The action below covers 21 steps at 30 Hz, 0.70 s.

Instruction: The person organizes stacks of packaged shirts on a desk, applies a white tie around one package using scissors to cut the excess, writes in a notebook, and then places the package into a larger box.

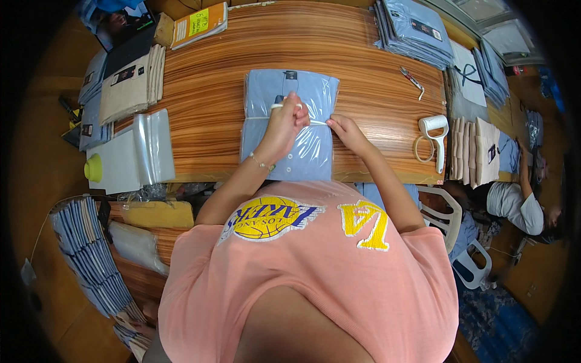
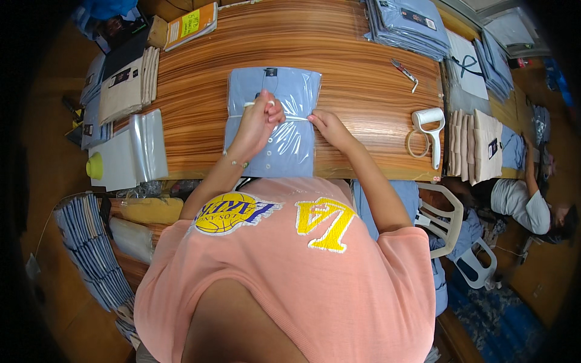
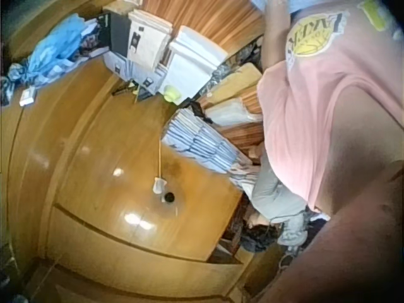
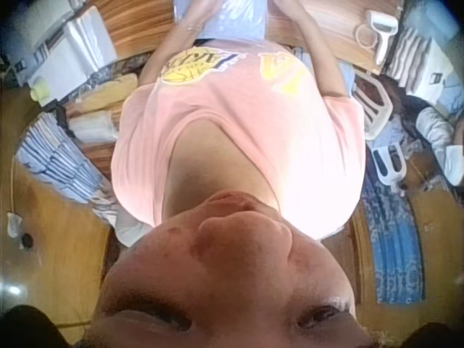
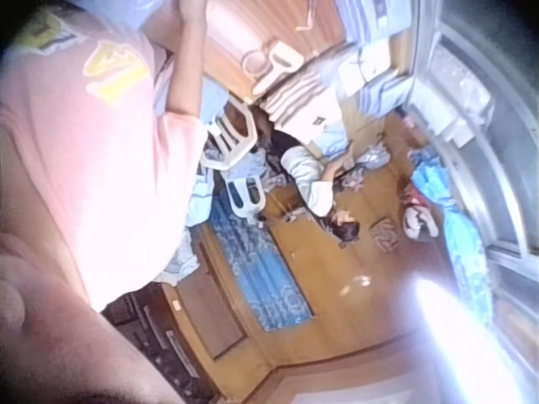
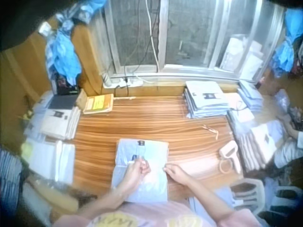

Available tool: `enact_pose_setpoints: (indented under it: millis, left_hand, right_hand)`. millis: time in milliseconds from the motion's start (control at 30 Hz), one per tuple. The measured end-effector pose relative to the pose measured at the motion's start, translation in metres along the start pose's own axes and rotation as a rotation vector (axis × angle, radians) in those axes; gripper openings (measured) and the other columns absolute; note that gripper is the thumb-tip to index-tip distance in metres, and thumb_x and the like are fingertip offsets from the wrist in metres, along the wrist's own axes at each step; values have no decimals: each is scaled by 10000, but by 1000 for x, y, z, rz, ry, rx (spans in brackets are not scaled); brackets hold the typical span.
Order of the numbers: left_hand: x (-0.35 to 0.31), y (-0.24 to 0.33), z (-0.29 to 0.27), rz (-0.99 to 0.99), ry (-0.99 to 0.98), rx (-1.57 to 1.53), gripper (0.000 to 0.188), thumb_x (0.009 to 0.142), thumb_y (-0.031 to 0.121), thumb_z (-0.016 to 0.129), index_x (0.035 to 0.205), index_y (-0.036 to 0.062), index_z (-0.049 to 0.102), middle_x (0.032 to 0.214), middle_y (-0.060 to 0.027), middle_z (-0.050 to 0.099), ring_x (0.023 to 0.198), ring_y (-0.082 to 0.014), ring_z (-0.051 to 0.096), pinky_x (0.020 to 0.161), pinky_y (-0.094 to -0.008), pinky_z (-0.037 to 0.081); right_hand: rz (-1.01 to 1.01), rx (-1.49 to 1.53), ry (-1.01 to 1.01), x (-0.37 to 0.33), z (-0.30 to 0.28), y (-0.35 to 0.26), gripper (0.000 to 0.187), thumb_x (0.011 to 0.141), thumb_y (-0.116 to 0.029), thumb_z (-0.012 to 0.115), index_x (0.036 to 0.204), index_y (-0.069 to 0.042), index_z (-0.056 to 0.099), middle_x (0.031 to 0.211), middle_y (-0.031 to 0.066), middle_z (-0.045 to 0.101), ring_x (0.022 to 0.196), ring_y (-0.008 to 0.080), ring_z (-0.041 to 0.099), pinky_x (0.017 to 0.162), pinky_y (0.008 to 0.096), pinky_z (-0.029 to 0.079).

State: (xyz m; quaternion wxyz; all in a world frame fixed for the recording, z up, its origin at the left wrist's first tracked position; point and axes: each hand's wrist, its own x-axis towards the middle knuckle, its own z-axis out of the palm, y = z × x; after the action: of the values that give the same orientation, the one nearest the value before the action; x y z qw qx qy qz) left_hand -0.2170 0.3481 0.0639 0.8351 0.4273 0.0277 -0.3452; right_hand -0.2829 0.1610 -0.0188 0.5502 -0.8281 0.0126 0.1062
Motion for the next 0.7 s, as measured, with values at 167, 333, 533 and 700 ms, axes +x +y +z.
enact_pose_setpoints:
  millis: [167,333,533,700]
  left_hand:
    - [46,0,-21,-81,79,-296,319,962,299,347,717,104,402,677,-20,406,602,-127,392,658,-292,392]
    - [40,6,-17,316,-40,706,243,860,286,540,897,46,520,824,-84,539,786,-195,503,702,-298,404]
    - [8,-2,-17,581,-204,1817,252,679,294,684,754,58,635,852,-67,573,893,-235,495,783,-360,374]
    - [23,-25,-1,689,-354,1890,179,727,218,628,746,41,611,781,-93,544,834,-264,511,729,-375,386]
  right_hand:
    - [3,14,-14,0,1,-1,317,912,-242,479,730,18,461,641,81,428,630,166,384,629,307,375]
    - [92,23,-97,4,-2,0,307,902,-236,495,735,21,495,627,66,454,613,153,394,618,303,379]
    - [145,72,-123,7,2,-3,259,890,-232,512,813,6,580,642,58,511,617,149,434,615,302,392]
    - [-119,46,11,10,5,16,236,872,-245,534,853,-27,622,698,122,587,643,182,513,618,313,420]
